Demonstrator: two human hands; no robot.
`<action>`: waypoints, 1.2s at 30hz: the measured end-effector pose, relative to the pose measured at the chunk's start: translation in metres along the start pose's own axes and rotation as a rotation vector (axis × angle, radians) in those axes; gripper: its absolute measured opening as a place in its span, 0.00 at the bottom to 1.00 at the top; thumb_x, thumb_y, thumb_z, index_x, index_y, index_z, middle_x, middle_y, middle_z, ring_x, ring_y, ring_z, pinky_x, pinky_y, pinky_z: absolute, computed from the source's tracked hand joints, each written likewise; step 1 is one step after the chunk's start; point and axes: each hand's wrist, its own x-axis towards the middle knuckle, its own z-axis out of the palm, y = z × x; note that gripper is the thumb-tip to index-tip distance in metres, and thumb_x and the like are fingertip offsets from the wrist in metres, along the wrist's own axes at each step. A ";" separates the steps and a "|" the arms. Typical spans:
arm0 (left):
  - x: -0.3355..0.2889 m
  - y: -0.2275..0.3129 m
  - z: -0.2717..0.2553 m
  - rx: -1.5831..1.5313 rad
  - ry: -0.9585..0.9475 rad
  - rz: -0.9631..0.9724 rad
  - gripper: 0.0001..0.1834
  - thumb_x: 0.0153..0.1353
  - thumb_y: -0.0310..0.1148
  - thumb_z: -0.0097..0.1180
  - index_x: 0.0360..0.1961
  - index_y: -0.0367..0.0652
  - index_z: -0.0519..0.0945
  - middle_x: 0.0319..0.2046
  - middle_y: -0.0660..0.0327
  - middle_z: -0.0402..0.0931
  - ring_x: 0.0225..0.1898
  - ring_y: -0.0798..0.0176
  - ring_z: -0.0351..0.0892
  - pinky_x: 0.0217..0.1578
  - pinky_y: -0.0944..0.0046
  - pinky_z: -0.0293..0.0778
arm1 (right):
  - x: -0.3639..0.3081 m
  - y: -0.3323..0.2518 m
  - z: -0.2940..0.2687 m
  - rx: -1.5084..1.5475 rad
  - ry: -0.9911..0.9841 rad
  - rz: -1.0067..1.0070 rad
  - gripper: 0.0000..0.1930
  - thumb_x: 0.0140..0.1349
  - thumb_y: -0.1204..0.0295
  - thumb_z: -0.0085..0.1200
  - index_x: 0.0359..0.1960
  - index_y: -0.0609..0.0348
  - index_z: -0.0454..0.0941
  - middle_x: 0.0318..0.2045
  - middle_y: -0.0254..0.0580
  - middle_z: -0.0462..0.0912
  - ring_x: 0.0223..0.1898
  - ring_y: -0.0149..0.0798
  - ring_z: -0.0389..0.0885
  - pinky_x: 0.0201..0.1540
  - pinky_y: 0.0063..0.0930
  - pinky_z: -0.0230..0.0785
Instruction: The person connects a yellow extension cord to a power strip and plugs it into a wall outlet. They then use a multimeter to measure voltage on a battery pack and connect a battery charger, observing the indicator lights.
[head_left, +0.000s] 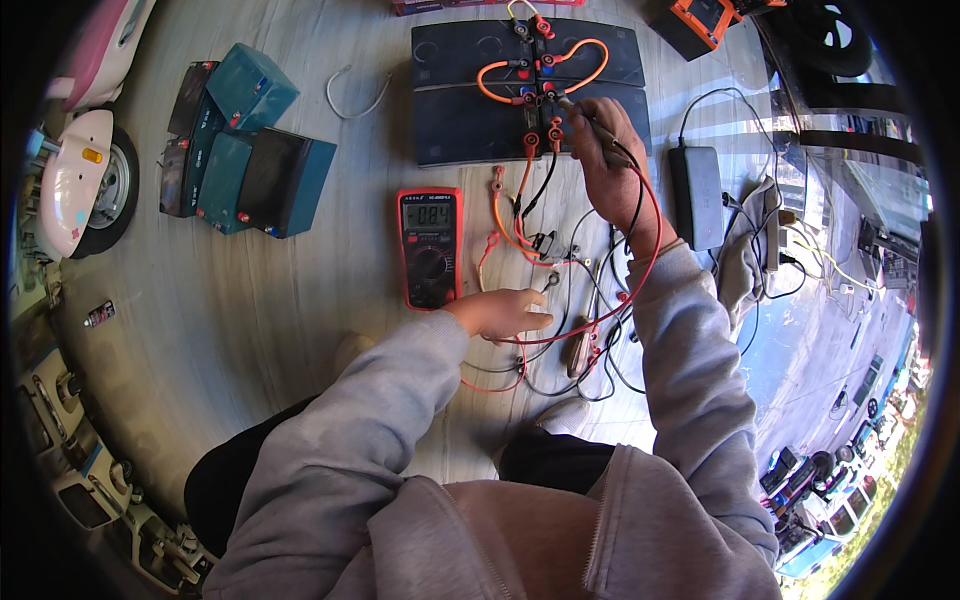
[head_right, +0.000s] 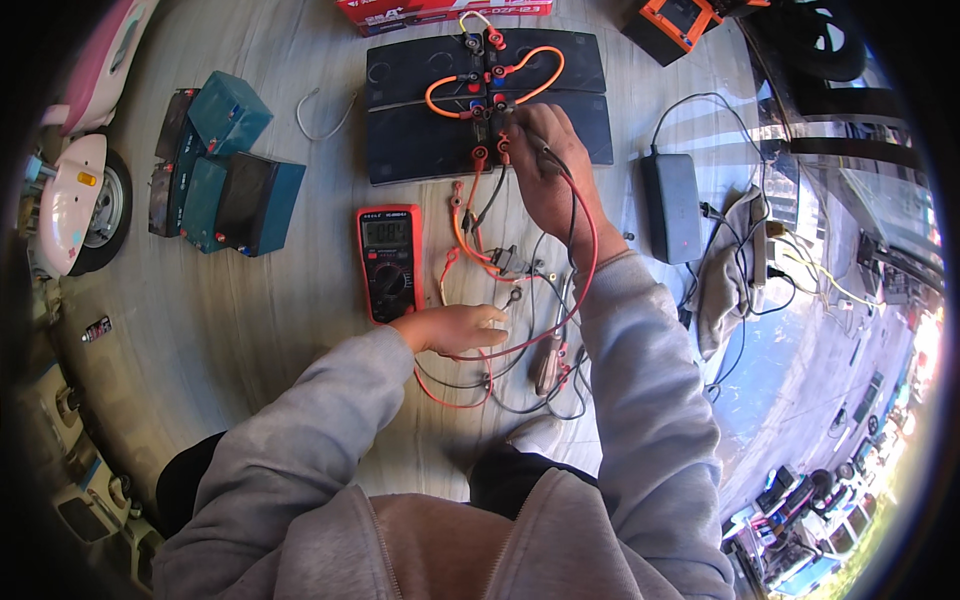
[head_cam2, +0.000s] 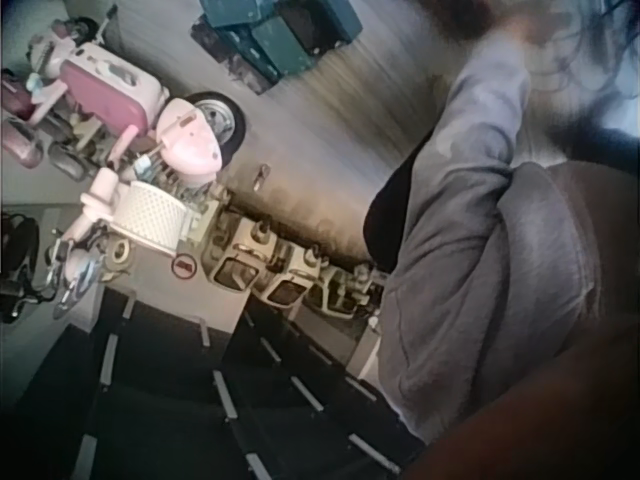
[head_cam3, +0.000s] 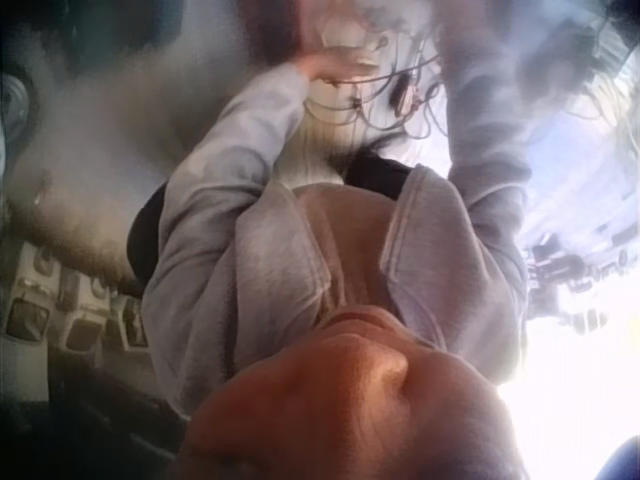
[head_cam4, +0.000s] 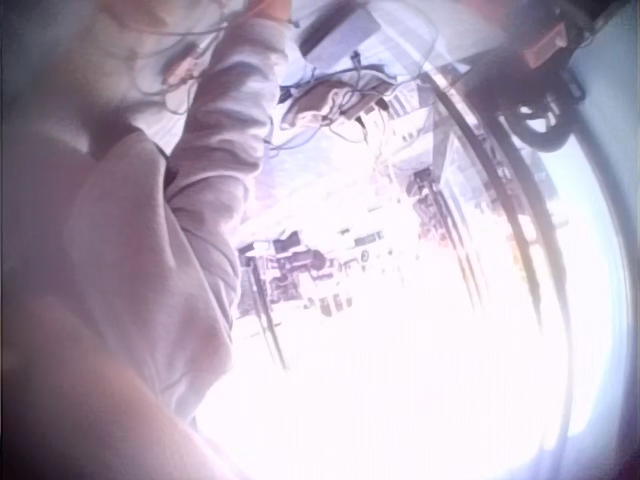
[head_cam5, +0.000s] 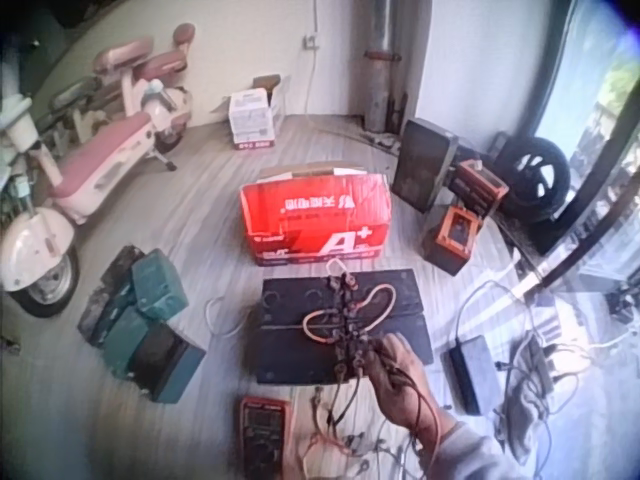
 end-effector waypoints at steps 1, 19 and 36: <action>0.000 0.000 0.000 -0.030 -0.015 -0.004 0.38 0.62 0.54 0.54 0.65 0.38 0.64 0.57 0.41 0.71 0.57 0.52 0.74 0.55 0.61 0.69 | 0.001 0.000 0.000 -0.048 -0.007 -0.031 0.07 0.67 0.72 0.48 0.43 0.60 0.73 0.36 0.47 0.74 0.39 0.50 0.76 0.43 0.35 0.69; 0.009 0.006 0.004 -0.112 0.007 0.037 0.31 0.64 0.48 0.53 0.60 0.37 0.68 0.43 0.54 0.78 0.36 0.66 0.78 0.27 0.67 0.75 | 0.002 0.002 0.009 -0.017 0.040 -0.098 0.07 0.68 0.69 0.46 0.41 0.59 0.72 0.38 0.51 0.74 0.39 0.52 0.75 0.43 0.38 0.69; 0.021 0.012 0.012 -0.988 0.546 0.354 0.10 0.67 0.35 0.52 0.46 0.45 0.75 0.37 0.65 0.75 0.40 0.66 0.76 0.46 0.61 0.74 | -0.150 0.062 0.026 -0.123 -0.228 0.217 0.15 0.61 0.67 0.51 0.47 0.62 0.78 0.45 0.58 0.79 0.47 0.59 0.77 0.50 0.45 0.70</action>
